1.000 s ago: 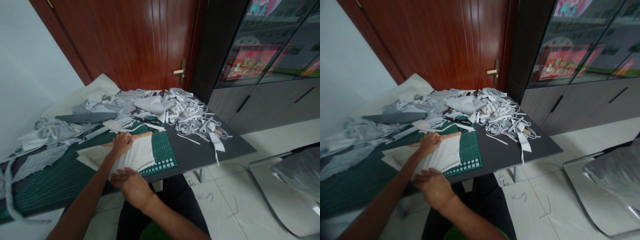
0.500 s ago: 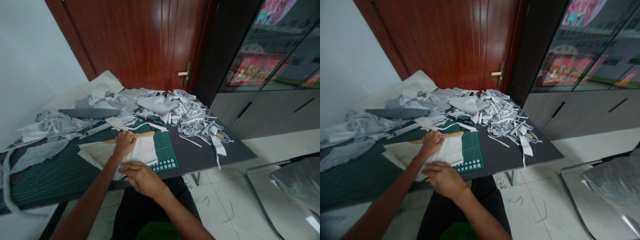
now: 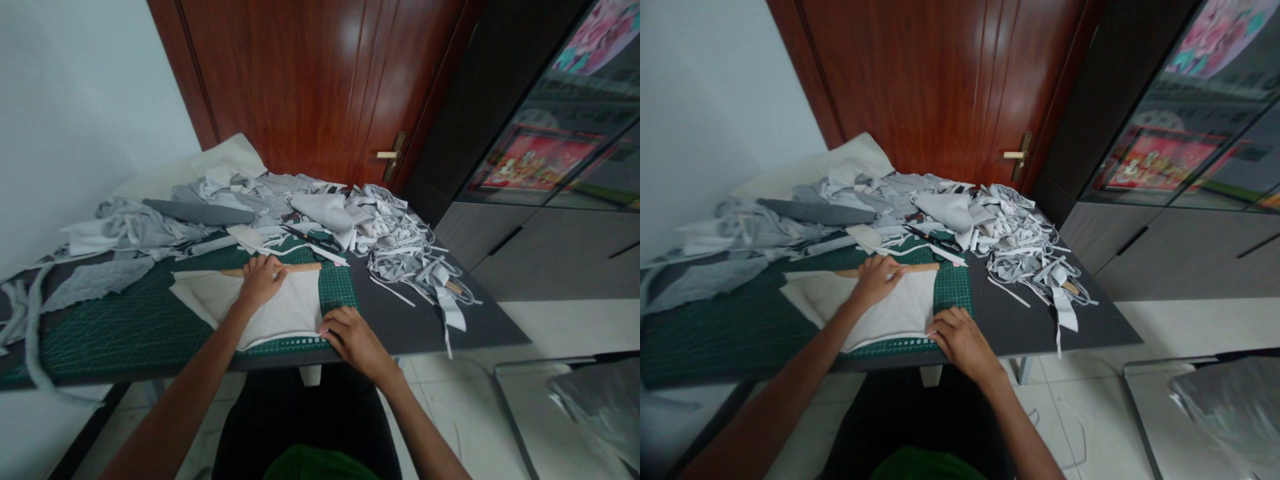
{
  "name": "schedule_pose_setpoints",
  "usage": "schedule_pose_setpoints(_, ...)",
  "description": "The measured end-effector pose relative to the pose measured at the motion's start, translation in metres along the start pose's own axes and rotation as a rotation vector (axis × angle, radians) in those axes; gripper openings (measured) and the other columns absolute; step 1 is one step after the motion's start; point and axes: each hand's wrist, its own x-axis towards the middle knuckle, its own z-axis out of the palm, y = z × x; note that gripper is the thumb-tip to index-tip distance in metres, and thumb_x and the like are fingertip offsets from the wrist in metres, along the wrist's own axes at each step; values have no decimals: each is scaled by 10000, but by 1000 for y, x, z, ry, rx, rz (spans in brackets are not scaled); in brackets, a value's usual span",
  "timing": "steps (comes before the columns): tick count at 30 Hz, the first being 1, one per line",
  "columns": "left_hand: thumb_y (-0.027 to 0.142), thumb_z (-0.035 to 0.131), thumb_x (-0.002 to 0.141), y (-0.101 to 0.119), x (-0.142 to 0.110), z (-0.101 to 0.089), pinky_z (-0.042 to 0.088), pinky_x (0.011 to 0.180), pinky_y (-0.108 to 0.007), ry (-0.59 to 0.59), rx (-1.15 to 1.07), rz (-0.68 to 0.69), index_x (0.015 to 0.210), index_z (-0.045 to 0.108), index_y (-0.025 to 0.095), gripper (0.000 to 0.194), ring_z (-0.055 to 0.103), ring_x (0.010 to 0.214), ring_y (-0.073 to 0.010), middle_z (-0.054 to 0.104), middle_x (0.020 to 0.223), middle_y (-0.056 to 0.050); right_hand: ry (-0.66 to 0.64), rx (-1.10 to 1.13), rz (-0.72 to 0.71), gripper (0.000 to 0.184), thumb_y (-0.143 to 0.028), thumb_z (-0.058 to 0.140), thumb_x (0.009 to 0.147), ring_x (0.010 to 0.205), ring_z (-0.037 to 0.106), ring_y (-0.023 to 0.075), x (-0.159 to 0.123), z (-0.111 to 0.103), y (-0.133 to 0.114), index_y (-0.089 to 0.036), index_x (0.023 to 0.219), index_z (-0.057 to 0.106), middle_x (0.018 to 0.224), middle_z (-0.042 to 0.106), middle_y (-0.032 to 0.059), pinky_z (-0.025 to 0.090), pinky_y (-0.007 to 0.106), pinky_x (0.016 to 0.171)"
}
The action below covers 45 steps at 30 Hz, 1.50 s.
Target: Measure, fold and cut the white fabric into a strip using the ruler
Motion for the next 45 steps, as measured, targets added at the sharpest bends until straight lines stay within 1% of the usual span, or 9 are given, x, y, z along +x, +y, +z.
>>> schedule_pose_setpoints(7,487,512,974,0,1,3,402,977,-485,4,-8,-11,1064,618,224,298,519,1141,-351,607,1159,-126,-3,-42,77,134,-143,589,1020,979,584,222,-11,0,-11,-217,1085,680,1045,688,45,438,379,896)
schedule_pose_setpoints(11,489,509,976,1,1,2,405,977,-480,4,-12,-4,1060,614,223,298,519,1138,-349,606,1157,-122,-15,-132,120,147,-294,702,965,1075,552,282,7,1,-33,-201,1077,679,1117,651,82,430,445,960)
schedule_pose_setpoints(15,495,507,974,1,0,0,407,972,-478,7,-15,5,1047,609,230,293,522,1128,-341,605,1146,-115,-56,-199,56,293,-343,658,1002,1090,554,283,33,14,-46,-173,1240,655,1162,659,103,438,443,975)
schedule_pose_setpoints(19,498,503,977,1,0,-1,408,962,-474,8,-19,4,1044,609,236,291,522,1117,-337,606,1141,-112,-115,-140,-49,98,-260,635,1016,1043,571,236,43,26,-43,-198,1053,702,1036,674,47,460,367,933)
schedule_pose_setpoints(23,494,508,981,0,-1,0,402,967,-470,3,-30,2,1061,610,237,287,519,1125,-333,608,1154,-108,-86,-52,-68,71,-236,626,1020,1010,586,222,27,26,-36,-202,1028,689,1028,678,41,472,363,933)
schedule_pose_setpoints(29,482,521,980,1,-1,2,387,985,-470,9,-52,-13,1070,613,239,274,507,1149,-332,603,1174,-109,-42,-106,13,384,-306,588,1042,1034,590,262,3,26,-38,-227,1417,573,1106,680,90,495,448,952)
schedule_pose_setpoints(32,474,527,979,2,-1,2,387,985,-471,12,-56,-15,1067,616,238,267,509,1148,-333,604,1170,-109,0,-144,18,309,-315,613,1025,994,602,266,0,31,-41,-263,1324,669,1055,677,92,518,434,873)
schedule_pose_setpoints(38,471,522,982,1,-2,1,391,980,-474,13,-60,-3,1062,622,239,266,507,1143,-334,603,1173,-108,53,-23,-80,270,-221,569,1043,1362,551,244,-12,36,-38,-220,1288,683,1397,674,68,448,470,1147)
schedule_pose_setpoints(45,484,542,970,-2,0,2,394,973,-469,9,-90,-16,1042,653,259,261,512,1129,-332,616,1157,-98,78,-54,-97,449,-86,496,985,1430,522,222,-29,44,-39,-183,1411,602,1465,630,71,431,471,1208)
